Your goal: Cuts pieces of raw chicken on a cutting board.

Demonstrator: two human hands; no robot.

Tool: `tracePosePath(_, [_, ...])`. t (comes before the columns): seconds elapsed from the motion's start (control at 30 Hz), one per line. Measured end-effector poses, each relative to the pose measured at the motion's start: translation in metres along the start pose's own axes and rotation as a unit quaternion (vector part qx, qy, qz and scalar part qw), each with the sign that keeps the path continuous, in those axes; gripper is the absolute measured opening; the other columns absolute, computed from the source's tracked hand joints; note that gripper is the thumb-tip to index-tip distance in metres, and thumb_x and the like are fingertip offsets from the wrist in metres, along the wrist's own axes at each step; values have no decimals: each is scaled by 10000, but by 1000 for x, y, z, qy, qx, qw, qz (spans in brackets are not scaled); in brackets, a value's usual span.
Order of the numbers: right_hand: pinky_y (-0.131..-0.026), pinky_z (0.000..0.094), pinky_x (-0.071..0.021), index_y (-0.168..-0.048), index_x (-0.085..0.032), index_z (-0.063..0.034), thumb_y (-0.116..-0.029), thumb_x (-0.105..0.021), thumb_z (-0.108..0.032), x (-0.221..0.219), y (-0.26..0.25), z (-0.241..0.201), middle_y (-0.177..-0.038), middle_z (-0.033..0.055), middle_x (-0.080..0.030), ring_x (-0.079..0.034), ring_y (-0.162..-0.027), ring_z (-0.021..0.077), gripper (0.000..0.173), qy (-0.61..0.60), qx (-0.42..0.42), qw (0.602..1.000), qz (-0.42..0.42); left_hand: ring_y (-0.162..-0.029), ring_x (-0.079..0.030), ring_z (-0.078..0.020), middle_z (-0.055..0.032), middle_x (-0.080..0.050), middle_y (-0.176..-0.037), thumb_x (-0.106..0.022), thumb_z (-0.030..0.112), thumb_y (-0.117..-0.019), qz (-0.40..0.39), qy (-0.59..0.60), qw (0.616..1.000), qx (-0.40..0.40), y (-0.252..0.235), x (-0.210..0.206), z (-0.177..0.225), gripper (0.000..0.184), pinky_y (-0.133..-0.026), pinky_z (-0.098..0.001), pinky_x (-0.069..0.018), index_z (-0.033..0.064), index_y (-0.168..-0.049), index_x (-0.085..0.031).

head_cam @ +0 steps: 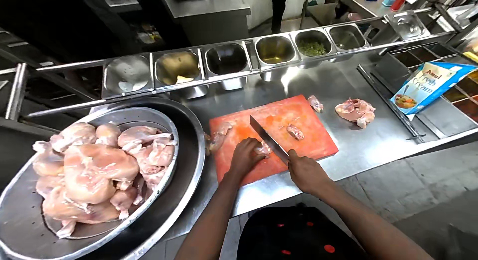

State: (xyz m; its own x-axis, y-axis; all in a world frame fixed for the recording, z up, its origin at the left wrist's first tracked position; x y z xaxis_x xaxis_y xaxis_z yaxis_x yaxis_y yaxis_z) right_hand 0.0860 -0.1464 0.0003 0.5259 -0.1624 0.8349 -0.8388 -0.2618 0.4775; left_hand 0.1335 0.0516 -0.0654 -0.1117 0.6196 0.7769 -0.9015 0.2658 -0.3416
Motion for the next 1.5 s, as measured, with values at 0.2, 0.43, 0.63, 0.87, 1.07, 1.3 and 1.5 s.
tracePosePath(0.2, [-738, 501, -572, -1248, -490, -119, -1069, -458, -260, 1, 6, -10, -874, 115, -659, -708, -863, 332, 230, 45, 7, 998, -54, -1039, -694, -213, -26, -753, -1086, -810, 445, -840, 40, -80, 995, -31, 2, -5, -1, 331, -999, -501, -488, 148, -980, -763])
tracePosePath(0.43, [-753, 508, -575, -1223, -473, -99, -1071, -461, -255, 16, 7, -10, -917, 136, -645, -705, -895, 343, 218, 70, -15, 989, -132, -1071, -699, -265, -84, -745, -1090, -829, 372, -848, 13, -1, 1000, 1, 1, -7, 1, 328, -983, -481, -551, 91, -1001, -757])
tracePosePath(0.63, [-746, 529, -585, -1276, -463, -71, -1035, -526, -199, 7, -44, -42, -931, 155, -661, -715, -892, 366, 280, 28, -28, 996, -81, -1070, -704, -249, -69, -750, -1073, -755, 466, -888, 14, 15, 1000, -3, 2, -7, -3, 385, -986, -463, -557, 96, -992, -761])
tracePosePath(0.87, [-706, 521, -587, -1257, -463, -82, -1046, -528, -223, -6, -80, -55, -854, 138, -666, -721, -830, 357, 262, -7, -3, 1000, -5, -1092, -695, -228, -44, -750, -1092, -787, 340, -867, 14, 3, 1000, -2, 2, -7, -1, 261, -995, -437, -549, 126, -1015, -761])
tracePosePath(1.07, [-812, 545, -574, -1337, -433, -73, -1069, -450, -212, -1, -21, -17, -979, 178, -663, -707, -953, 386, 303, 35, -46, 987, -151, -1133, -680, -198, -17, -744, -1115, -707, 505, -917, 14, -6, 1000, -2, 4, -10, 0, 391, -1027, -410, -538, 149, -1068, -767])
tracePosePath(1.3, [-857, 578, -566, -1394, -423, -28, -1059, -449, -163, -8, -29, -23, -1085, 231, -665, -695, -1027, 425, 362, 14, -57, 983, -174, -1080, -695, -190, -3, -750, -1062, -722, 508, -895, 21, 16, 1000, 10, 8, -11, -1, 373, -977, -398, -567, 156, -1006, -774])
tracePosePath(1.5, [-847, 599, -561, -1355, -453, -40, -1062, -471, -228, -3, -69, -43, -1090, 228, -673, -693, -1043, 426, 349, -25, -18, 996, -88, -1103, -705, -226, -31, -761, -1098, -738, 436, -891, -2, 12, 1000, 10, 2, -9, -2, 340, -994, -445, -565, 133, -1041, -779])
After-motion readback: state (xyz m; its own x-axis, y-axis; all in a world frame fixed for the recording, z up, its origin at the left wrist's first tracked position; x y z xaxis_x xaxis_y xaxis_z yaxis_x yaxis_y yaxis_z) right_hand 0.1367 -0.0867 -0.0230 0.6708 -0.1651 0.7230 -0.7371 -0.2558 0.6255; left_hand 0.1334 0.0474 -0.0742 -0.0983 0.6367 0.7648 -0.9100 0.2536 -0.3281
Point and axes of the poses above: each hand's wrist, its own y-axis away from the middle knuckle, its own x-axis out of the back of the hand, z = x × y, the point moved 7 cm from there along -y, towards the middle knuckle
